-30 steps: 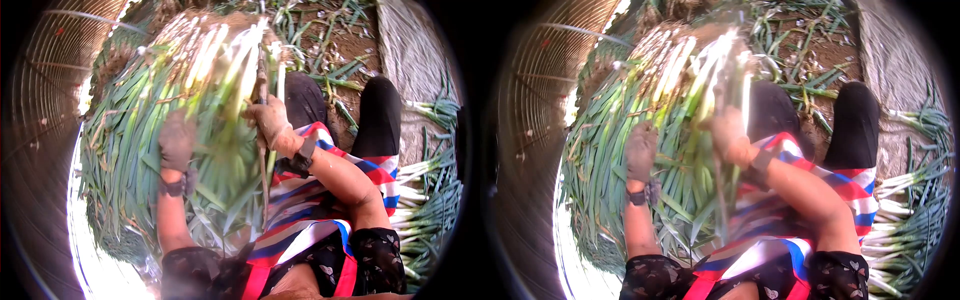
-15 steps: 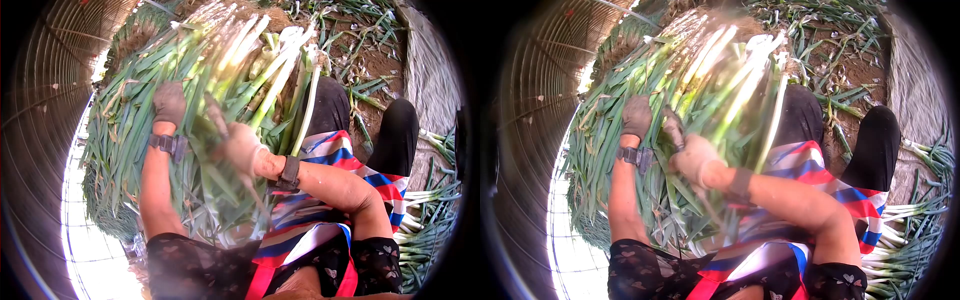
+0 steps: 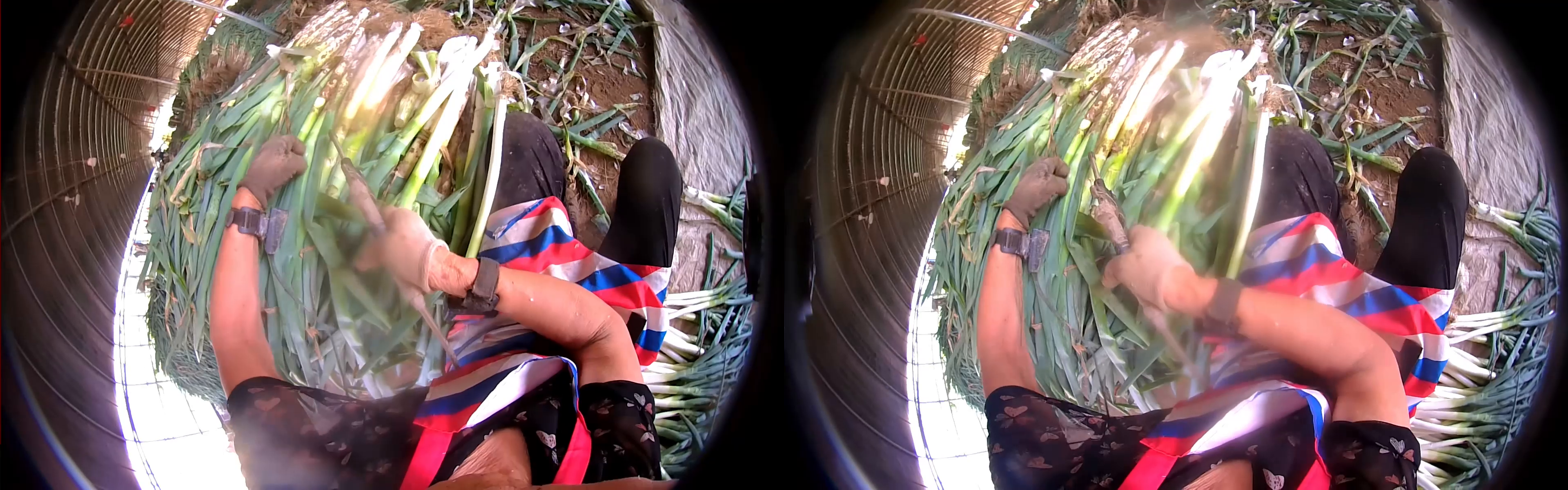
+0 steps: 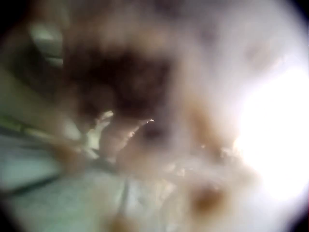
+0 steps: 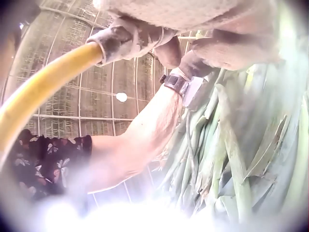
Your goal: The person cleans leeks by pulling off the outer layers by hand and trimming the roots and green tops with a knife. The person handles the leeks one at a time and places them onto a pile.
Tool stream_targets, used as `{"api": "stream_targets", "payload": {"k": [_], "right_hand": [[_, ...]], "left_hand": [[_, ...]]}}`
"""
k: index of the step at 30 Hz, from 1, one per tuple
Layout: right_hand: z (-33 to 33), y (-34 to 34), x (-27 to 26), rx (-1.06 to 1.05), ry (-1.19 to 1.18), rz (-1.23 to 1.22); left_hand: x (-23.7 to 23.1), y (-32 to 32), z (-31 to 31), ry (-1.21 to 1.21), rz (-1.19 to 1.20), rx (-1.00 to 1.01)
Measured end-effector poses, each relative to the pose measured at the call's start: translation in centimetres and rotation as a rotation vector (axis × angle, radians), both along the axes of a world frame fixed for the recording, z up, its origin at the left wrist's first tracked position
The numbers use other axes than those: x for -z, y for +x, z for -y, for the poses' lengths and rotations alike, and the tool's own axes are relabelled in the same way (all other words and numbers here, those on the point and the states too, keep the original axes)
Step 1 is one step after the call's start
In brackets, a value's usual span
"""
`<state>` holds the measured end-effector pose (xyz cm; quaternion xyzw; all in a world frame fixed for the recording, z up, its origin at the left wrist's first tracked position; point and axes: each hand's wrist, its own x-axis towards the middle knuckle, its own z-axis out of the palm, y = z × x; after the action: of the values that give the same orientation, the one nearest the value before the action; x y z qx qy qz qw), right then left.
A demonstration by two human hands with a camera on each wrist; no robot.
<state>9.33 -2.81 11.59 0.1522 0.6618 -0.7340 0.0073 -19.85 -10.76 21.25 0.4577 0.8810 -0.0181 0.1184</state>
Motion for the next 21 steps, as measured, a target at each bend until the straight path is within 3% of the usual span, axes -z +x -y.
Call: {"api": "stream_targets", "payload": {"k": [2,4,6,8,10,13,14,16,18,20,21], "right_hand": [[0.5,-0.5,0.1,-0.055,0.035,0.008],[0.5,0.4,-1.1,-0.009,-0.083,0.033],[0.0,1.2,-1.5,0.011,-0.196,0.050],[-0.3,2.0,-1.2,-0.018,-0.300,0.058],[0.2,1.0,-0.3,0.015,-0.246,0.051],[0.6,1.9,-0.7,0.085,-0.271,-0.022],[0.8,2.0,-0.1,0.099,-0.237,-0.077],[1.2,2.3,0.5,0.135,-0.204,-0.141],[2.6,2.1,1.5,0.172,-0.128,-0.161],[6.7,-0.5,6.1,0.207,0.095,-0.180],[6.9,-0.4,5.5,0.177,0.153,-0.159]], "left_hand": [[0.6,-0.6,0.6,0.079,0.002,0.007],[0.3,-0.8,0.0,0.066,0.007,-0.076],[3.3,-4.7,0.5,0.285,0.073,-0.029],[3.7,-4.5,-0.4,0.328,0.038,-0.021],[1.8,-0.2,-2.1,0.198,-0.108,-0.070],[1.2,-0.2,-3.8,-0.024,-0.055,-0.099],[1.2,-0.2,-4.0,-0.037,-0.044,-0.185],[1.0,-0.4,-1.8,0.180,0.023,0.184],[0.4,1.8,0.1,0.324,0.586,-0.230],[0.7,4.4,1.4,0.341,0.497,-0.177],[0.8,5.3,1.8,0.350,0.454,-0.147]]}}
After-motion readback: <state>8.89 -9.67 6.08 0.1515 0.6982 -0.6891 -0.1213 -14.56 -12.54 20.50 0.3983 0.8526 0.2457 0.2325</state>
